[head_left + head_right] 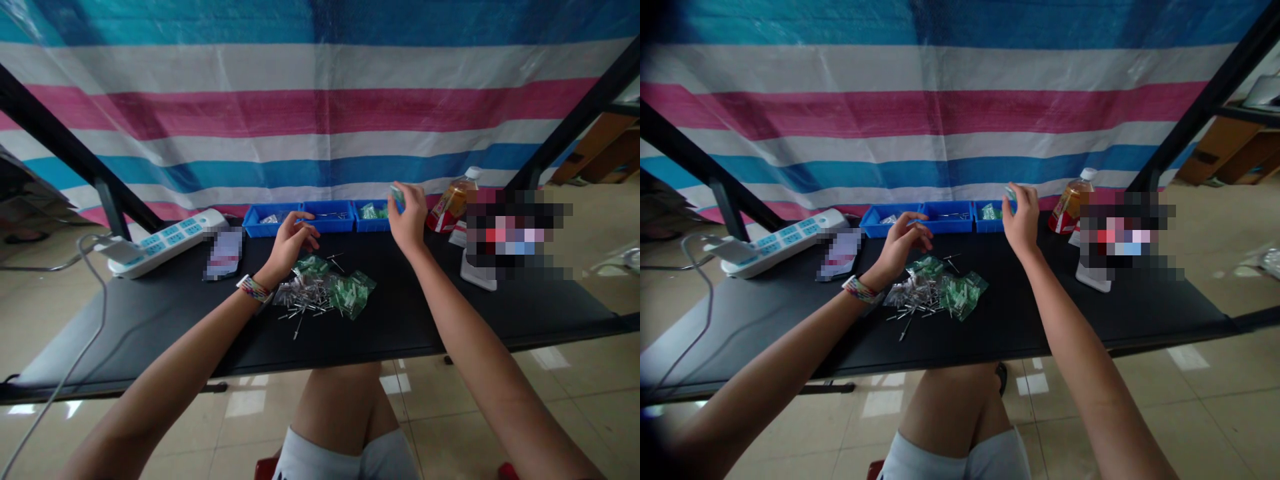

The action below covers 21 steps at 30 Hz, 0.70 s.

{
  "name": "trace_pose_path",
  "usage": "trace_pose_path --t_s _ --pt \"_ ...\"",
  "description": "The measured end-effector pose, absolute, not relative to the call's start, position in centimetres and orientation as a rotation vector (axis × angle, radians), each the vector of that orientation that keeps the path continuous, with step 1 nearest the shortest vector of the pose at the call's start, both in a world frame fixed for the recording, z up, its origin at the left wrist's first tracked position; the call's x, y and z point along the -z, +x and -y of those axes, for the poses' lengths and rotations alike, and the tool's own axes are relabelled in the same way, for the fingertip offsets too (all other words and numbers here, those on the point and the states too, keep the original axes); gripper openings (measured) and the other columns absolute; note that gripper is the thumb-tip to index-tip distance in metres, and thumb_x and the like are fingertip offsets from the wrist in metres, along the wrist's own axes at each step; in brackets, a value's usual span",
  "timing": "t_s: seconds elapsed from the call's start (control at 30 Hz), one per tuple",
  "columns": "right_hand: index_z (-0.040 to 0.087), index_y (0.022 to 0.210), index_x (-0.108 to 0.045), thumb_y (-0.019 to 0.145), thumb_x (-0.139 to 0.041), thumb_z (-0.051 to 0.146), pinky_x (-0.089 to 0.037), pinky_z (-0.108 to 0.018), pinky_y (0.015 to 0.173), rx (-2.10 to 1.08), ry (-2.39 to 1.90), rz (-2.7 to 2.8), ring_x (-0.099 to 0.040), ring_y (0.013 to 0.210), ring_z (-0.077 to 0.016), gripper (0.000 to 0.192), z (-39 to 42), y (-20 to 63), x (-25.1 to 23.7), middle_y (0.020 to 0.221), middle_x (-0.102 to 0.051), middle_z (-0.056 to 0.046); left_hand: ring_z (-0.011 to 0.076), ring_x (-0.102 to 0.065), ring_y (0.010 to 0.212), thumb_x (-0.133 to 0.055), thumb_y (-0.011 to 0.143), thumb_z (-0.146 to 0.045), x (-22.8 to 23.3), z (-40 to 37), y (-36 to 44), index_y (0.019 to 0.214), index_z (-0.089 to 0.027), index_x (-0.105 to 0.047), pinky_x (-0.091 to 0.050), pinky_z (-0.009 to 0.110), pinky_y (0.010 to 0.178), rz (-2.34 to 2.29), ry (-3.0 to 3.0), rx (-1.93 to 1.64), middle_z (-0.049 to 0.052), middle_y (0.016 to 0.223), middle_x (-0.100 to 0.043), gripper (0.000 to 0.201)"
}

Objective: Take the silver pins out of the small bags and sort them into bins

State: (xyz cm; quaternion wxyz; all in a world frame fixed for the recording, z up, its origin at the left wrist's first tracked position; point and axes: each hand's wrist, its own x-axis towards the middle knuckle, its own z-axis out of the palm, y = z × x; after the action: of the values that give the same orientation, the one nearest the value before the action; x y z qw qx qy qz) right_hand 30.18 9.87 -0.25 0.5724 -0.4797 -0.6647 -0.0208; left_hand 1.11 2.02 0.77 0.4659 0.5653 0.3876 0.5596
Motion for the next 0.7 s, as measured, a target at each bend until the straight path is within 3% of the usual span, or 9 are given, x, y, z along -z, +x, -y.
trace_pose_path --t_s 0.1,0.2,0.27,0.33,0.4,0.47,0.53,0.6,0.7 --pt "0.01 0.138 -0.066 0.103 -0.06 0.046 -0.04 -0.067 0.122 0.092 -1.272 1.906 -0.056 0.139 -0.0415 0.05 -9.7 30.4 1.2 0.137 -0.067 -0.025 0.0117 -0.068 0.058 -0.071 0.084 -0.032 -1.0 -1.8 1.3 0.111 -0.021 -0.062 -0.05 0.023 0.054 -0.95 1.289 -1.376 -0.002 0.082 -0.07 0.03" --pt "0.013 0.135 -0.068 0.102 -0.061 0.041 -0.029 -0.069 0.127 0.119 -1.26 1.939 -0.048 0.147 -0.0427 0.043 -8.1 28.3 1.0 0.147 -0.063 -0.024 0.0113 -0.066 0.056 -0.07 0.081 -0.03 -1.2 -1.8 1.5 0.107 -0.021 -0.061 -0.049 0.023 0.053 -0.949 1.138 -1.416 -0.003 0.079 -0.068 0.029" --pt "0.017 0.128 -0.07 0.102 -0.061 0.036 -0.04 -0.06 0.12 0.024 -1.149 1.878 -0.055 0.137 -0.0387 0.034 -6.2 26.0 0.1 0.141 -0.065 -0.021 0.0107 -0.063 0.054 -0.069 0.08 -0.03 -1.2 -1.9 1.4 0.104 -0.021 -0.061 -0.048 0.023 0.052 -0.955 1.054 -1.47 -0.004 0.076 -0.066 0.026" --pt "0.022 0.112 -0.072 0.103 -0.062 0.035 -0.052 -0.046 0.102 -0.224 -0.986 1.978 -0.067 0.109 -0.0299 0.019 -3.6 23.1 -0.7 0.114 -0.073 -0.013 0.0101 -0.062 0.054 -0.067 0.082 -0.032 -1.2 -2.2 1.2 0.1 -0.022 -0.061 -0.047 0.023 0.052 -0.95 0.987 -1.538 -0.004 0.074 -0.064 0.022" --pt "0.024 0.092 -0.069 0.102 -0.066 0.036 -0.053 -0.037 0.088 -0.46 -0.825 2.149 -0.067 0.09 -0.023 0.016 -0.7 20.2 -1.1 0.093 -0.072 -0.006 0.0098 -0.06 0.054 -0.067 0.083 -0.034 -1.1 -2.5 0.8 0.098 -0.023 -0.061 -0.047 0.022 0.052 -0.941 0.919 -1.595 -0.004 0.072 -0.062 0.02" --pt "0.023 0.085 -0.067 0.099 -0.072 0.033 -0.05 -0.035 0.086 -0.518 -0.704 2.284 -0.066 0.094 -0.0225 0.018 1.9 17.6 -1.1 0.091 -0.072 -0.004 0.01 -0.058 0.054 -0.068 0.085 -0.037 -1.0 -3.0 0.3 0.097 -0.024 -0.061 -0.046 0.022 0.053 -0.946 0.85 -1.62 -0.005 0.069 -0.06 0.019" --pt "0.024 0.094 -0.068 0.095 -0.077 0.027 -0.05 -0.034 0.086 -0.538 -0.66 2.328 -0.067 0.099 -0.0225 0.01 3.9 15.6 -0.9 0.1 -0.073 -0.004 0.0108 -0.057 0.052 -0.07 0.085 -0.04 -0.9 -3.4 -0.3 0.095 -0.024 -0.059 -0.046 0.023 0.053 -0.956 0.786 -1.605 -0.006 0.065 -0.059 0.021" --pt "0.024 0.103 -0.067 0.091 -0.081 0.026 -0.051 -0.034 0.086 -0.589 -0.695 2.293 -0.068 0.102 -0.0235 0.019 5.0 14.1 -0.7 0.109 -0.074 -0.006 0.0112 -0.057 0.051 -0.071 0.085 -0.04 -0.8 -3.7 -0.8 0.094 -0.024 -0.059 -0.046 0.024 0.052 -0.957 0.719 -1.593 -0.005 0.063 -0.059 0.022" --pt "0.025 0.102 -0.064 0.089 -0.084 0.027 -0.051 -0.034 0.083 -0.682 -0.796 2.187 -0.07 0.099 -0.0243 0.024 5.4 12.7 -0.2 0.103 -0.076 -0.005 0.0108 -0.054 0.05 -0.071 0.082 -0.035 -0.7 -4.0 -1.4 0.092 -0.024 -0.059 -0.045 0.023 0.051 -0.956 0.599 -1.596 -0.005 0.061 -0.059 0.019"
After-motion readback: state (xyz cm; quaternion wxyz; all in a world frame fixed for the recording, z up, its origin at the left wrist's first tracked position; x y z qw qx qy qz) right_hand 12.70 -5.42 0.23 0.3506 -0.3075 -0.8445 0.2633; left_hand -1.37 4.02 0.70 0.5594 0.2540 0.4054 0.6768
